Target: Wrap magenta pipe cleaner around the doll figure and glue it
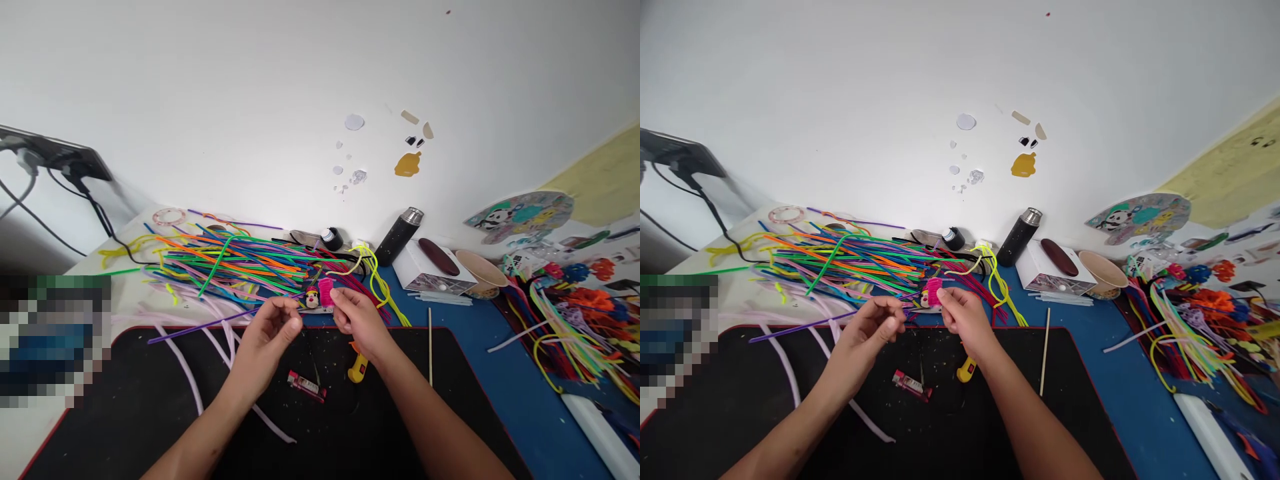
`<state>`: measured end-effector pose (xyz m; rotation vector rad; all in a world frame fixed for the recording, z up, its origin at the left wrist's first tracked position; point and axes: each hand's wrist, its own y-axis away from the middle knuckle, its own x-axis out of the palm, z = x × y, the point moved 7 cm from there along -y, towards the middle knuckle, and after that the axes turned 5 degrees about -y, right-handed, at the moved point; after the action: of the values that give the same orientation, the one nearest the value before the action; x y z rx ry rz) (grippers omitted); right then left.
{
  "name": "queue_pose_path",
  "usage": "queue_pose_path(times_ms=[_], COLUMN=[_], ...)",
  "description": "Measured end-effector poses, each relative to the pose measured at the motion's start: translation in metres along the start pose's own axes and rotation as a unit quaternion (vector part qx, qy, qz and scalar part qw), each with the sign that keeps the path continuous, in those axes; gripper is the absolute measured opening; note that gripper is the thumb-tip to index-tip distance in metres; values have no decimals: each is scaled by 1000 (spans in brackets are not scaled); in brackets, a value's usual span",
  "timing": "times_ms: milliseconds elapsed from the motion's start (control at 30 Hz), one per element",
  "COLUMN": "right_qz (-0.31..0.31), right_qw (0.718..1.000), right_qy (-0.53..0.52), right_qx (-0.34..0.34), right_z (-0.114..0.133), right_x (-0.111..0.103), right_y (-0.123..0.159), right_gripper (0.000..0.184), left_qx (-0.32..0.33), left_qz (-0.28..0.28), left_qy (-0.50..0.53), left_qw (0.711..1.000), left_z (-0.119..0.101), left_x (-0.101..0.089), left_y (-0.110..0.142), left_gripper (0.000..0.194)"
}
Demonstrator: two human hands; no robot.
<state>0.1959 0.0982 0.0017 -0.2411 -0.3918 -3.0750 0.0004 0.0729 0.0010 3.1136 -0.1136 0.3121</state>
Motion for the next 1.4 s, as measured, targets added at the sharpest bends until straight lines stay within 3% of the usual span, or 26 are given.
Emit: queue_pose_path(times_ms=[133,300,633,833,967,1100,1400], right_qz=[9,27,35,16,23,17,30], right_qw=[996,992,995,996,993,990,989], right_qy=[-84,-117,-93,-88,-111,-138,-142], right_qx=[22,31,1,13,30,23,12], right_z=[-20,-28,-27,-34,-40,-40,-37], right_x=[21,37,36,25,28,31,34], right_y=[20,35,44,47,48,47,49], right_gripper=[47,45,48,52,49,48,49], left_qx=[49,110,143,114,29,-42,-72], left_qz=[37,55,53,110,86,87,69], left_qy=[-71,-141,-154,-152,-42,57,89], left_qw=[996,982,976,975,995,994,991], left_z=[-6,-11,-15,-13,3,10,9], left_x=[9,14,9,16,13,14,10], left_y=[5,7,9,9,4,-1,-2], left_gripper=[37,28,24,26,39,39,33])
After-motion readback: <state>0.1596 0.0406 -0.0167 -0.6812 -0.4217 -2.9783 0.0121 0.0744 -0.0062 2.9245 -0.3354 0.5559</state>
